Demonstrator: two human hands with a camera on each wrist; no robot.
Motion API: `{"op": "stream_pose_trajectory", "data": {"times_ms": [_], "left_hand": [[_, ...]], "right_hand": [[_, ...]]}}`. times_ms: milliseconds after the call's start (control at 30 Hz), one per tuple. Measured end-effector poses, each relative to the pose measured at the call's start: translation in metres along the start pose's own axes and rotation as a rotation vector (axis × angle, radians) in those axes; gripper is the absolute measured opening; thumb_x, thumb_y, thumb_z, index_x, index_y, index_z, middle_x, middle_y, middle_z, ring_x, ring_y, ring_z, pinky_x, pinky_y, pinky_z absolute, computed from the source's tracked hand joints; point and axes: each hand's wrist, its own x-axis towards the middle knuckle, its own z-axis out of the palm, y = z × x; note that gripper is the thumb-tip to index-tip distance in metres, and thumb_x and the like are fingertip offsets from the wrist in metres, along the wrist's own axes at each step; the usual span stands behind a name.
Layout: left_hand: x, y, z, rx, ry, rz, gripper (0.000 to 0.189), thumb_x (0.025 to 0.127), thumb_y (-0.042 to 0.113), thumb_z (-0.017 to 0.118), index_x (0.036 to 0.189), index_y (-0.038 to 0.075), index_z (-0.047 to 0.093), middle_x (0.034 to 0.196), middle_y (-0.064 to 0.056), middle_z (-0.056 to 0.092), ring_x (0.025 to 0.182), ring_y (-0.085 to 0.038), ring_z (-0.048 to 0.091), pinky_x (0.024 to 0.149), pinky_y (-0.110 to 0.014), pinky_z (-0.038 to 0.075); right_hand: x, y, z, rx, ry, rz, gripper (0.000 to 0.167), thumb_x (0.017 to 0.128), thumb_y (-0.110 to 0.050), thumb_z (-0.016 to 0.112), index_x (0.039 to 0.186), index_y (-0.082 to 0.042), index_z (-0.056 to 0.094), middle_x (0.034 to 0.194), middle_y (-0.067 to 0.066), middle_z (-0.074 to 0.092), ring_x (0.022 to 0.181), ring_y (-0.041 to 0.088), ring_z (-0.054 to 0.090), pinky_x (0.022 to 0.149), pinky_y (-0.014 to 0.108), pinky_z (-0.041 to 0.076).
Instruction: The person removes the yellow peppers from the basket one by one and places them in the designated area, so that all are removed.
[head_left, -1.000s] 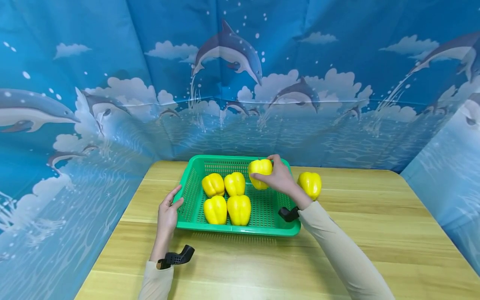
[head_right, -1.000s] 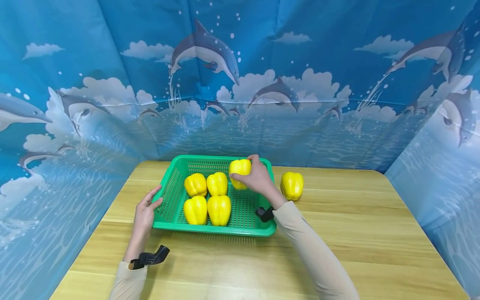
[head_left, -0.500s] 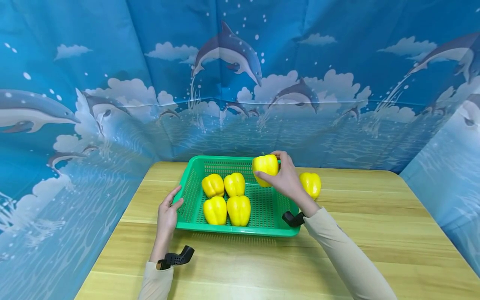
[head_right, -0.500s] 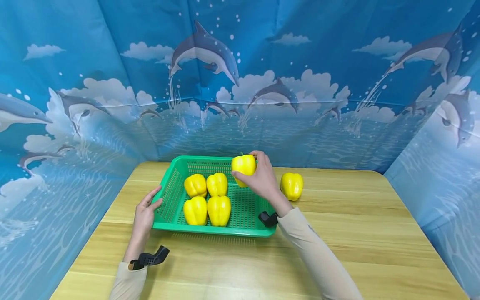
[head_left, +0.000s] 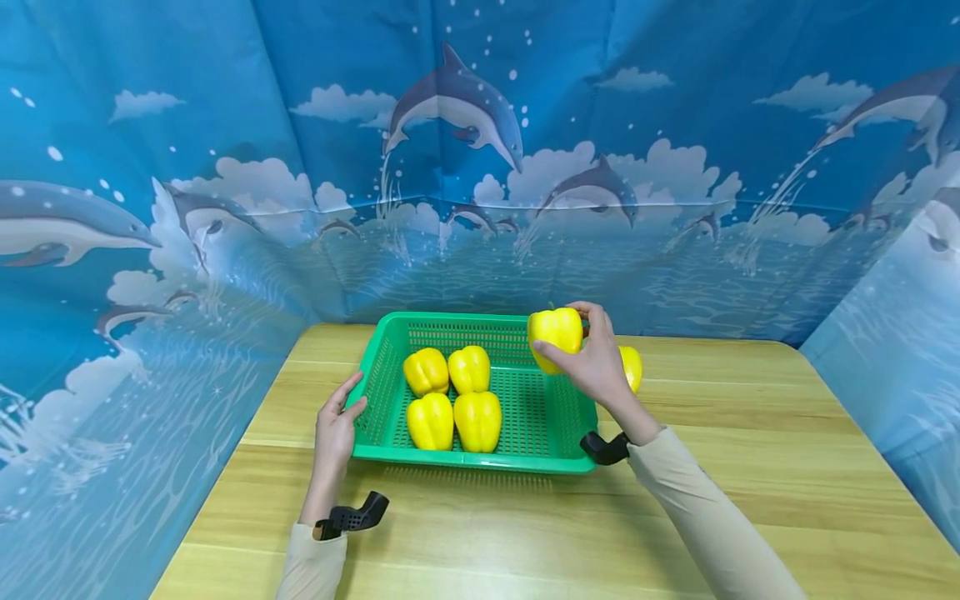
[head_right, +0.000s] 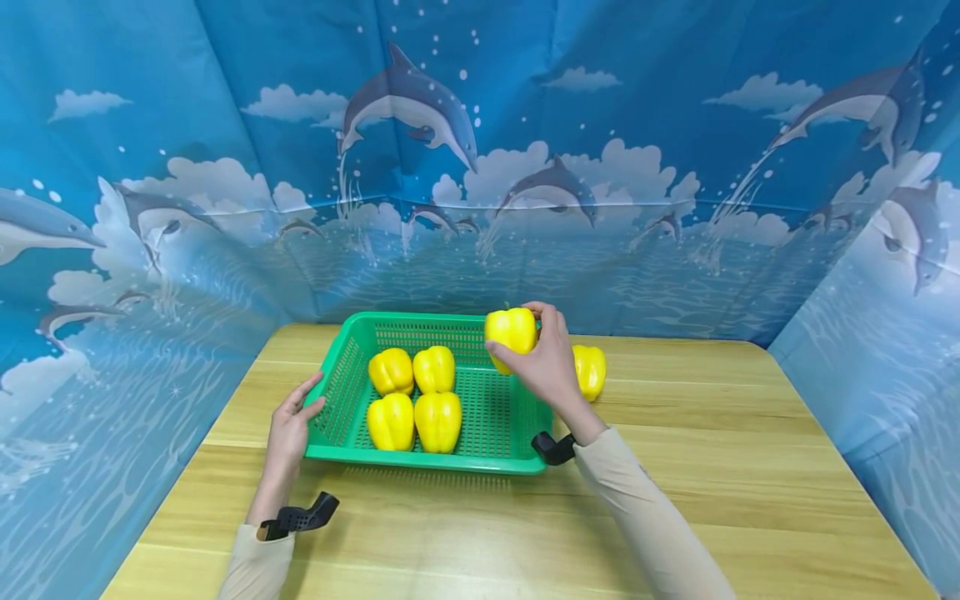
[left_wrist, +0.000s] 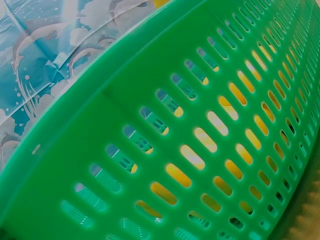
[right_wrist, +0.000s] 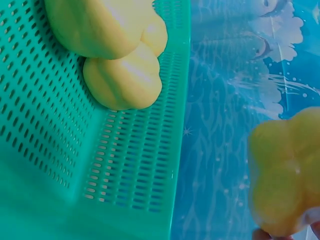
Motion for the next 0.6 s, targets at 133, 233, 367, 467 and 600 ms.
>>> {"op": "stream_pose_trajectory", "data": {"times_ms": [133,233,367,467,600], "left_hand": [[-0.001,0.0,0.0,-0.005,0.0,0.005,0.043,0.1,0.011,0.047,0.143,0.011,0.044,0.151,-0.012,0.029,0.14,-0.028,0.016,0.109,-0.05,0.016],[-0.001,0.0,0.0,-0.007,-0.001,0.005,0.043,0.1,0.011,0.047,0.143,0.011,0.044,0.151,-0.012,0.029,0.14,-0.028,0.016,0.109,-0.05,0.016],[0.0,-0.001,0.0,0.001,-0.002,0.005,0.043,0.1,0.011,0.047,0.143,0.012,0.045,0.151,-0.011,0.03,0.14,-0.028,0.017,0.109,-0.05,0.016],[0.0,-0.001,0.0,0.002,-0.002,0.009,0.043,0.1,0.011,0.047,0.143,0.012,0.045,0.151,-0.011,0.031,0.14,-0.028,0.017,0.109,-0.05,0.016],[0.0,-0.001,0.0,-0.004,0.0,0.011,0.043,0.1,0.011,0.047,0.143,0.011,0.045,0.151,-0.011,0.03,0.14,-0.028,0.018,0.109,-0.05,0.016]], "right_hand": [[-0.001,0.006,-0.008,0.026,0.069,0.011,0.07,0.079,-0.033,0.076,0.132,-0.008,0.039,0.123,0.016,0.038,0.1,0.03,0.04,0.07,0.043,0.045],[-0.001,0.012,-0.014,0.03,0.121,0.028,0.07,0.079,-0.032,0.077,0.133,-0.008,0.039,0.124,0.017,0.038,0.102,0.031,0.04,0.071,0.044,0.044],[-0.001,0.022,-0.02,0.031,0.168,0.054,0.069,0.08,-0.03,0.076,0.133,-0.007,0.039,0.126,0.017,0.037,0.105,0.032,0.037,0.073,0.043,0.041],[-0.003,0.026,-0.025,0.026,0.195,0.069,0.069,0.08,-0.029,0.076,0.133,-0.007,0.039,0.126,0.017,0.036,0.106,0.031,0.036,0.074,0.042,0.038],[-0.006,0.031,-0.032,0.024,0.216,0.097,0.069,0.08,-0.03,0.075,0.134,-0.006,0.039,0.127,0.017,0.037,0.109,0.031,0.034,0.076,0.041,0.035]]}}
